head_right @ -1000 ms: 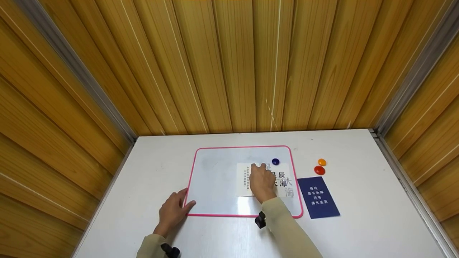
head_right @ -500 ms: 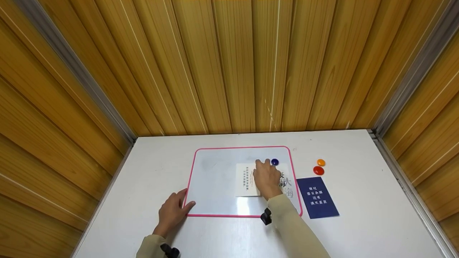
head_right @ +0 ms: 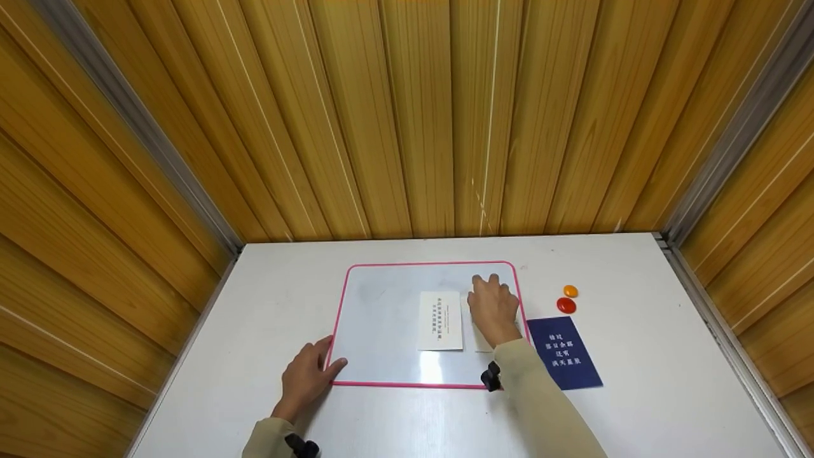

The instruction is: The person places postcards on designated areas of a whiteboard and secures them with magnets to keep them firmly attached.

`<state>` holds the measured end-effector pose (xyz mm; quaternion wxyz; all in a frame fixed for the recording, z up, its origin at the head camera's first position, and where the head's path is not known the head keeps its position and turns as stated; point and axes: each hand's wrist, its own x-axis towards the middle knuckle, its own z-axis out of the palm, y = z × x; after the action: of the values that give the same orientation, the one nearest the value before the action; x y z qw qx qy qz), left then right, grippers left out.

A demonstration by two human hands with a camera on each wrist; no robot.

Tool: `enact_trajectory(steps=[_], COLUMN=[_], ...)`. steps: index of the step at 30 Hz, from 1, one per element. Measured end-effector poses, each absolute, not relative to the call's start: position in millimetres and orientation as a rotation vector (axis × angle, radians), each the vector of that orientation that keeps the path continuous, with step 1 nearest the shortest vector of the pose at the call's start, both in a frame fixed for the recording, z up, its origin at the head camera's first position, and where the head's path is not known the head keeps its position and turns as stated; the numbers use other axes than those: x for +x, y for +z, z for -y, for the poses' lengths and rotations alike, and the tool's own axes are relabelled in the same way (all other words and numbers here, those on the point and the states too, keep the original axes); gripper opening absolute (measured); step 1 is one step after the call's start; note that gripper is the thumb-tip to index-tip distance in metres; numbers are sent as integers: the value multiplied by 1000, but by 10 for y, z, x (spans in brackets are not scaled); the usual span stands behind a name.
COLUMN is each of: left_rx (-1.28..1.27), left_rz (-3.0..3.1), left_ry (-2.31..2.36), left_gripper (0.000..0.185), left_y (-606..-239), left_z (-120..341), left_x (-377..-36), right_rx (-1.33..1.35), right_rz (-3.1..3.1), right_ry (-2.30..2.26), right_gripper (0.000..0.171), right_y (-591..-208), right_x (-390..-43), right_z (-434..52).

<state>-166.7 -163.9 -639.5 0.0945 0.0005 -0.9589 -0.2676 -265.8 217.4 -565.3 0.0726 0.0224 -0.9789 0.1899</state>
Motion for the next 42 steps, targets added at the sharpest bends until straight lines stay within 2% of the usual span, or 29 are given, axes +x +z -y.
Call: enact_trajectory(steps=[19,42], left_rx=[13,22], left_rz=[2857,2874], left_ry=[-782,-777], left_gripper=[63,64], left_y=[-6389,-6399], left_z=[1645,1640], left_x=[-1679,-1688], right_rx=[5,34], right_rz=[3026,2980], right_ry=[544,519], right_gripper=[42,37], right_y=[-5553,-5634], right_x=[-2734,-2780], right_z=[-2658,-3123])
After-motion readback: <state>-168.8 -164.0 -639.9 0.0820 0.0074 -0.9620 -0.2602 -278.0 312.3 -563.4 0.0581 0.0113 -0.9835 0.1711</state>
